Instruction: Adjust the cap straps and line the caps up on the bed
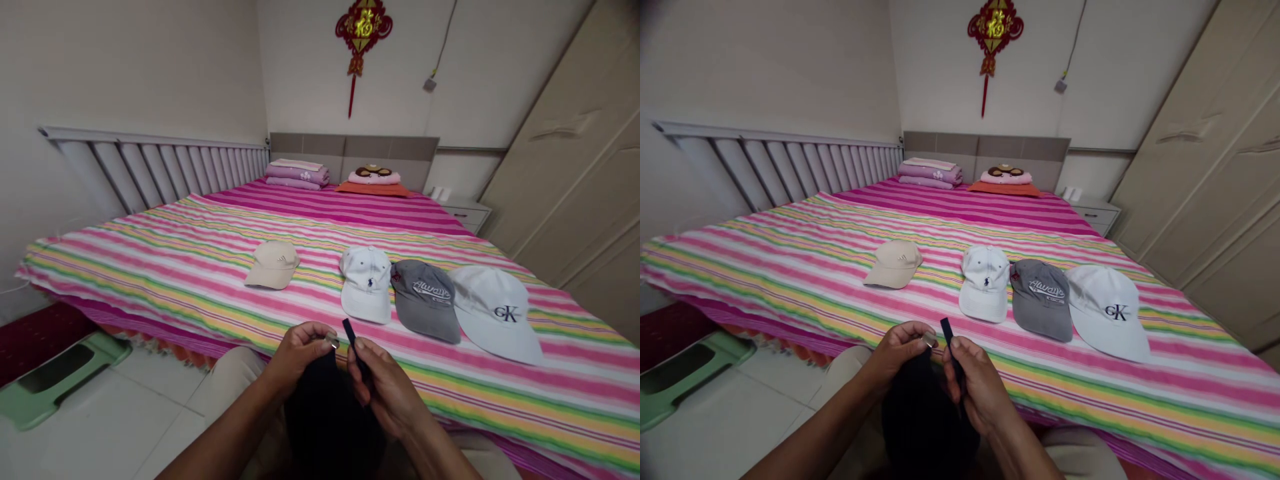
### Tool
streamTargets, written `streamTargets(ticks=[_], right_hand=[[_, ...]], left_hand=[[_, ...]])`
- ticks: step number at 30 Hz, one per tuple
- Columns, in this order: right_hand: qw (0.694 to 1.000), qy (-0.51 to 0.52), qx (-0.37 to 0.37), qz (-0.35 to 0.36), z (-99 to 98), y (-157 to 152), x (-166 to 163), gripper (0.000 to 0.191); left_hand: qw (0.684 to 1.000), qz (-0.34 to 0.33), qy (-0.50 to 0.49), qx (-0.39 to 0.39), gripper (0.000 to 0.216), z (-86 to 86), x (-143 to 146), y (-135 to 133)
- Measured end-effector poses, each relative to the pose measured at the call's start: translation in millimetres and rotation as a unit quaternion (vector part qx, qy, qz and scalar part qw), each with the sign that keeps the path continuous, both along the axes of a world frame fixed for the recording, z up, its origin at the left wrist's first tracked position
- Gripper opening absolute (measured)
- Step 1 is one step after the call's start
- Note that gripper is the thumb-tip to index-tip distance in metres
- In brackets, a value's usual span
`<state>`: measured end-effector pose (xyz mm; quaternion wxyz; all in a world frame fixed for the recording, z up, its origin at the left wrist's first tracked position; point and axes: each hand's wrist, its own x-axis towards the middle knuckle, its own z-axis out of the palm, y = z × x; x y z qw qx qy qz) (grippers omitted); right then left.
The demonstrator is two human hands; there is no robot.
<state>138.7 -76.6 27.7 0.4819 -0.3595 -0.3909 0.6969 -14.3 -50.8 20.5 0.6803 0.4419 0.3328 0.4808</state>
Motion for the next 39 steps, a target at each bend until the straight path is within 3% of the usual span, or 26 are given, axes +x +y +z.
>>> streamTargets(ticks=[4, 8, 24, 39], right_hand=[[0.999, 0.001, -0.015, -0.03, 2.9, 0, 1, 0.03], [0.997, 0.027, -0.065, -0.027, 3.0, 1, 2, 0.024], [0.997, 0.017, -0.074, 0.008, 4.6, 3, 1, 0.022], [0.998, 0.023, -0.057, 0.004, -1.4, 4, -1, 0.022]], left_hand=[[0.99, -0.022, -0.12, -0.068, 0.022, -13.5, 2, 4], [0.98, -0.038, -0.169, -0.097, 0.026, -21.4, 4, 8], [0.982, -0.039, -0.152, -0.105, 0.03, -24.1, 7, 9], [0.987, -0.014, -0.143, -0.074, 0.028, -12.9, 7, 3]])
